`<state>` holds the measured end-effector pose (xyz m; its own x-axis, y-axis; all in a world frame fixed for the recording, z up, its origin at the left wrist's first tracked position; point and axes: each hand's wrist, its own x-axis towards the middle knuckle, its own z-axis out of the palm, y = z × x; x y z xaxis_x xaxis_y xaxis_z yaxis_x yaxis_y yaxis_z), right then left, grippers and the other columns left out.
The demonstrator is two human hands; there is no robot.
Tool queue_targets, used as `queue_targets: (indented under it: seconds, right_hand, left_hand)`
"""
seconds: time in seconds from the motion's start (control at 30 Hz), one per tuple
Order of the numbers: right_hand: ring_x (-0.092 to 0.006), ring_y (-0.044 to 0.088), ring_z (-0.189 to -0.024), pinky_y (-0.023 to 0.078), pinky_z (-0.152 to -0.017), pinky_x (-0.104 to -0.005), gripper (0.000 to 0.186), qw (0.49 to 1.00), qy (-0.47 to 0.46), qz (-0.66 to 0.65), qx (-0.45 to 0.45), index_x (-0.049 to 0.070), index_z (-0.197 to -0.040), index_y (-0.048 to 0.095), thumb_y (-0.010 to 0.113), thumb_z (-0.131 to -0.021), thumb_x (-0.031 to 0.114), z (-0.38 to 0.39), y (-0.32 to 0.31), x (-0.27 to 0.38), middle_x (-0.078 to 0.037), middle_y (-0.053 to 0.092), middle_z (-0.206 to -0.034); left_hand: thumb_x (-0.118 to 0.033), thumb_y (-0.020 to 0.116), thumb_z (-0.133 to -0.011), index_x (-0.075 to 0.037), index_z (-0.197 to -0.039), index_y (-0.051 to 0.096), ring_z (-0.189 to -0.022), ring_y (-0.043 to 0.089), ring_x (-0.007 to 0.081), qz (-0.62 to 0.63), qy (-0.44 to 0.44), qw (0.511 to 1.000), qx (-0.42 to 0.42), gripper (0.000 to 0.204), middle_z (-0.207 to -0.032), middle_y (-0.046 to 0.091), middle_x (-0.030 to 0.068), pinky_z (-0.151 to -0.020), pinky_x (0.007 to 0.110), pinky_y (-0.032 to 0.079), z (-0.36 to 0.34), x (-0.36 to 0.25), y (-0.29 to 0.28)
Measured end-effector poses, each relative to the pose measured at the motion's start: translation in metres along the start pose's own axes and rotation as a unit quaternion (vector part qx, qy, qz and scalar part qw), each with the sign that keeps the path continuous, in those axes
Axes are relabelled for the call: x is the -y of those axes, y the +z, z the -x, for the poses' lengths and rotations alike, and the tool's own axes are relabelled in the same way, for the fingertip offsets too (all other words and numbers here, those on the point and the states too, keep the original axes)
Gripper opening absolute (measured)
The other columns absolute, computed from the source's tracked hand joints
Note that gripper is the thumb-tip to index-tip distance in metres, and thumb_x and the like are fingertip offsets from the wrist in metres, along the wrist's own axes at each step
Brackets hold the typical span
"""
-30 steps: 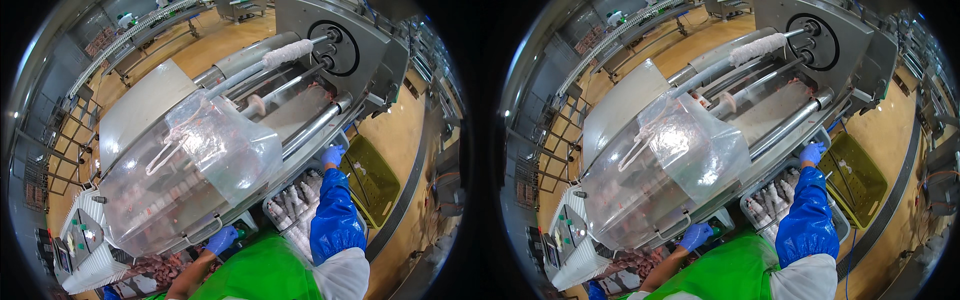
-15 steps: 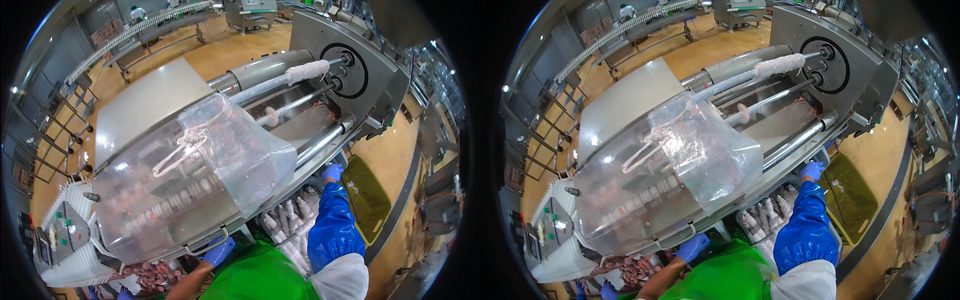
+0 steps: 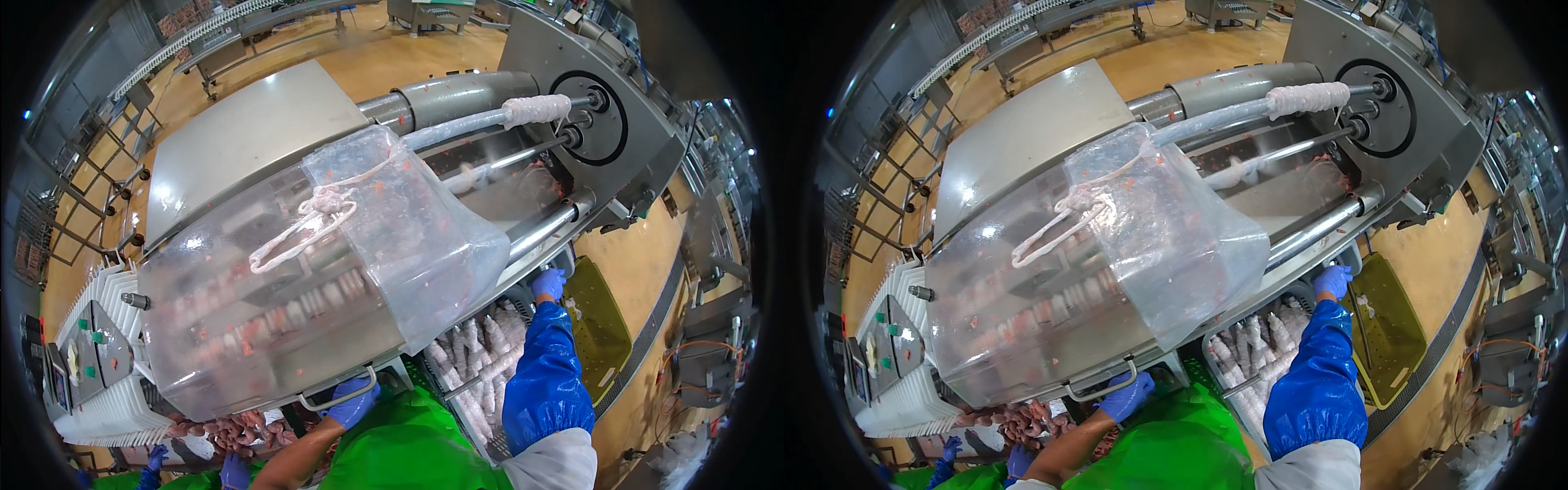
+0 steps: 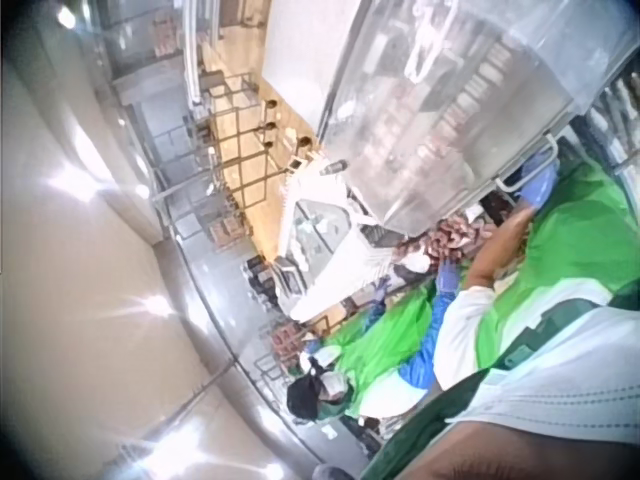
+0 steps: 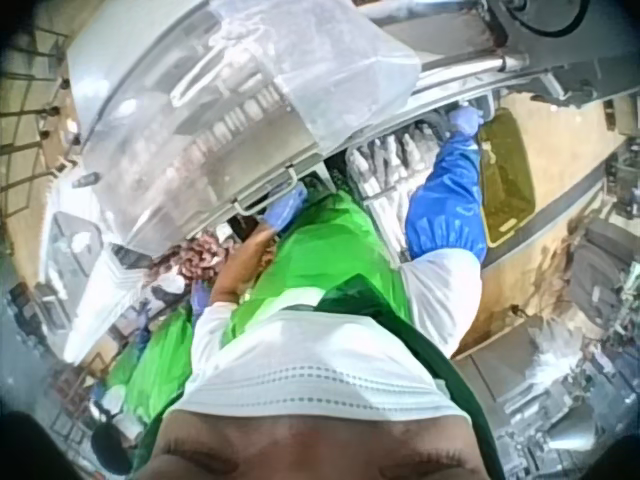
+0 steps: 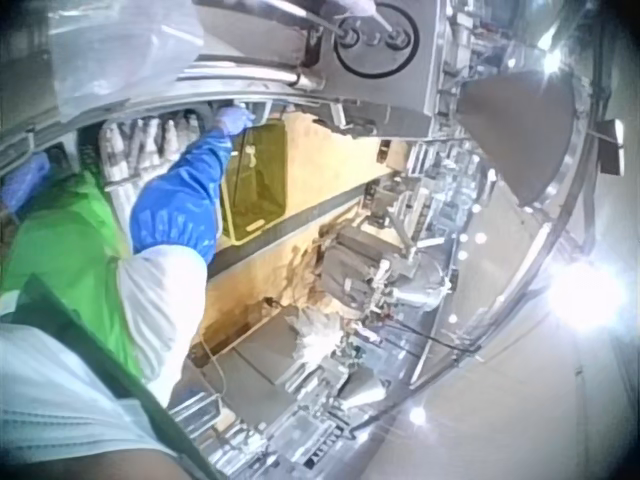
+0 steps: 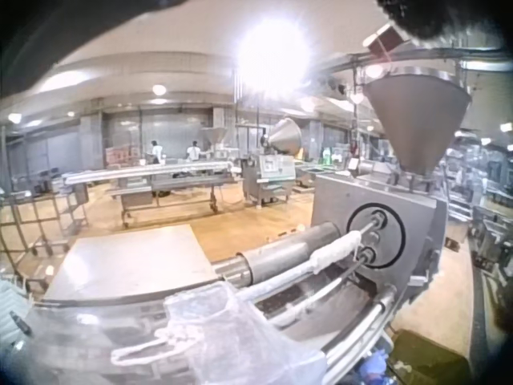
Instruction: The person operates a sausage-making machine, feeding ground meat into the hopper and guiding the casing as it fills. They adjust the machine's output and collect the formed sausages into a basket. The person also cleans the machine's exterior with a hose.
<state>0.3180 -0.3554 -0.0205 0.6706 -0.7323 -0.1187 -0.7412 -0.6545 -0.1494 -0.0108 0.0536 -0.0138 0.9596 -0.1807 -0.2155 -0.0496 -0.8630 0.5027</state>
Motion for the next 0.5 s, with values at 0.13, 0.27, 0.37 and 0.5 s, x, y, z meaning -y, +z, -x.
queue_targets:
  seconds: [0.13,0.27,0.37,0.5]
  right_hand:
    - [-0.0426,0.055,-0.101,0.050,-0.079,-0.0478,0.055,1.000,-0.017,0.001,0.008,-0.004,-0.129,0.026,0.054,-0.082,0.008,0.013,-0.009,0.000,-0.024,0.041,-0.123]
    - [-0.0379,0.055,-0.104,0.049,-0.084,-0.0417,0.066,0.990,-0.124,0.053,0.030,-0.005,-0.120,0.040,0.072,-0.069,0.021,0.013,-0.018,-0.010,-0.025,0.051,-0.116]
    - [-0.0356,0.055,-0.104,0.047,-0.086,-0.0391,0.068,0.991,-0.123,0.033,0.042,-0.005,-0.117,0.044,0.076,-0.064,0.025,0.001,-0.014,-0.012,-0.023,0.055,-0.113]
    - [-0.0367,0.057,-0.099,0.048,-0.085,-0.0399,0.061,0.991,-0.127,0.029,0.016,-0.003,-0.109,0.046,0.076,-0.063,0.025,0.009,-0.017,-0.003,-0.024,0.058,-0.106]
  left_hand:
    - [-0.021,0.051,-0.082,-0.008,-0.077,0.055,-0.065,0.056,0.0371,0.056,-0.056,0.996,0.038,0.015,-0.070,0.056,0.0179,-0.058,0.046,0.044,0.005,-0.011,-0.012]
    - [-0.015,0.050,-0.078,-0.005,-0.068,0.052,-0.058,0.053,0.0354,-0.039,0.006,0.999,-0.022,0.015,-0.061,0.052,0.0179,-0.052,0.047,0.040,0.005,-0.007,0.004]
    - [-0.013,0.051,-0.077,-0.004,-0.071,0.052,-0.058,0.054,0.0351,-0.006,-0.017,1.000,-0.005,0.010,-0.061,0.052,0.0186,-0.053,0.047,0.041,0.004,-0.010,0.005]
    - [-0.013,0.050,-0.076,-0.003,-0.073,0.053,-0.063,0.055,0.0365,0.037,-0.049,0.998,0.005,0.011,-0.068,0.053,0.0225,-0.055,0.046,0.043,-0.002,-0.019,-0.014]
